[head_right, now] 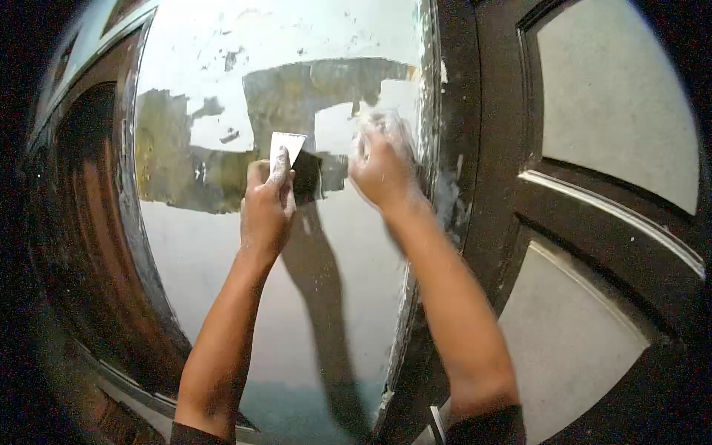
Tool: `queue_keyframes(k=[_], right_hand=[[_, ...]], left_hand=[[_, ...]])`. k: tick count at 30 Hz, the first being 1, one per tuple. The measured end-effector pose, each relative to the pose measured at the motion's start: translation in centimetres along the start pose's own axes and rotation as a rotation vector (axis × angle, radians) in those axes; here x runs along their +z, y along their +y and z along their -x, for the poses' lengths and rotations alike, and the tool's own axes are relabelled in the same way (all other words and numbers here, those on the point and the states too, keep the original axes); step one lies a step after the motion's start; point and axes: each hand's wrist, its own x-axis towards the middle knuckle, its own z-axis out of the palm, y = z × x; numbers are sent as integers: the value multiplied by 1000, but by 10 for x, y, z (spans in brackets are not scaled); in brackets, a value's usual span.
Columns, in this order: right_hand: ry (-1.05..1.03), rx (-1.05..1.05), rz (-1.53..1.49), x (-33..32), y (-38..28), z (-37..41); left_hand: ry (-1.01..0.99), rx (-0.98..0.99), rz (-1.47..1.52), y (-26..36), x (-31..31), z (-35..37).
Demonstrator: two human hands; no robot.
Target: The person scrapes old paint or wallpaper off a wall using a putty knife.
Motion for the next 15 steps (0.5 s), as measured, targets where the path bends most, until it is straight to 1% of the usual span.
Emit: queue_keyframes(k=[2, 3, 4, 5, 6, 7, 8, 12, 14, 15], right_hand=[[115, -170, 243, 6, 25, -25], [112, -175, 233, 10, 37, -30], [99, -234, 372, 15, 46, -36], [85, -290, 511, 21, 55, -37], [32, -230, 551, 26, 56, -37], [60, -231, 545, 29, 56, -36], [89, -233, 541, 31, 57, -36], [72, -219, 611, 30, 56, -35], [73, -204, 509, 29, 54, -35], [87, -221, 509, 30, 54, -34]], left_hand=[[-7, 49, -221, 1, -7, 6], [73, 143, -180, -9, 0, 8], [16, 166, -231, -12, -1, 12], [5, 154, -221, -12, 1, 14], [-5, 146, -210, -11, 5, 16], [-7, 152, -194, -9, 5, 18], [-85, 90, -208, -5, 6, 20], [-132, 38, -258, 0, 17, 25], [-120, 32, -247, 6, 17, 26], [-151, 2, -275, 10, 19, 25]])
